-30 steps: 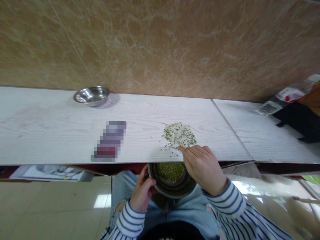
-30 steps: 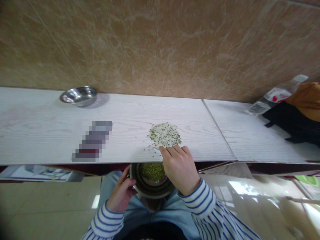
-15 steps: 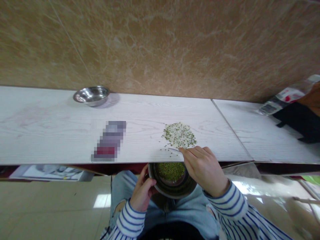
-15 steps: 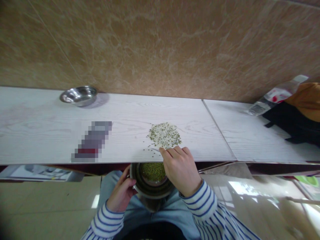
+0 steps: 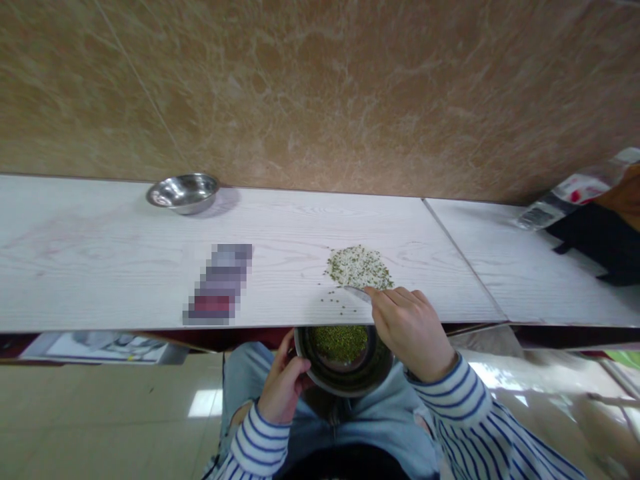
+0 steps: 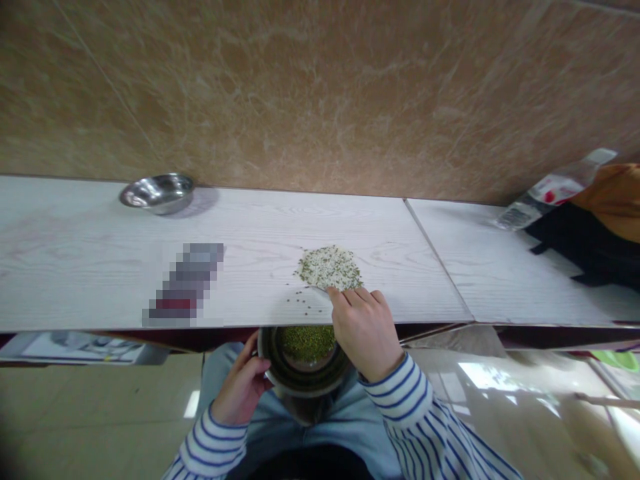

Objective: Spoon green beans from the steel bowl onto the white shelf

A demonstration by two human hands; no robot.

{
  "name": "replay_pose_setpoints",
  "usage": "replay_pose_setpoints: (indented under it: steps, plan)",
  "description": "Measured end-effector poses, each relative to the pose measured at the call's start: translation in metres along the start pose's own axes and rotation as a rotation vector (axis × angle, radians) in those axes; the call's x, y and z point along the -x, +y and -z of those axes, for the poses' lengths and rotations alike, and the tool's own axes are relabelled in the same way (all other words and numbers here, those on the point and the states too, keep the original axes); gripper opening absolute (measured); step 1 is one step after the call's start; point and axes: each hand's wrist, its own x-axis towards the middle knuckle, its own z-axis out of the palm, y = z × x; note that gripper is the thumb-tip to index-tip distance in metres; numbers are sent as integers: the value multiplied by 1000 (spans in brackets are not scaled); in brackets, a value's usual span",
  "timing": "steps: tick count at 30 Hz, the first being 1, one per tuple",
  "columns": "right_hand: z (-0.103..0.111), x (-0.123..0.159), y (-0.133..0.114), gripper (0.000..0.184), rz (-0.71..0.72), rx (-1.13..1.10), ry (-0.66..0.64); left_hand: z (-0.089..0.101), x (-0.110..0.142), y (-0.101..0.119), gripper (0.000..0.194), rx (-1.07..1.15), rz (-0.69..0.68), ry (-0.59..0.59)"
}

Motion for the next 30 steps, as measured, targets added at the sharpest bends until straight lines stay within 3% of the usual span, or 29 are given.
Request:
replay_pose_setpoints:
  steps: [30]
  plan:
    - [3,1,-8,30,35,-5,-23,-1,-1,-2,58,-10,18,2]
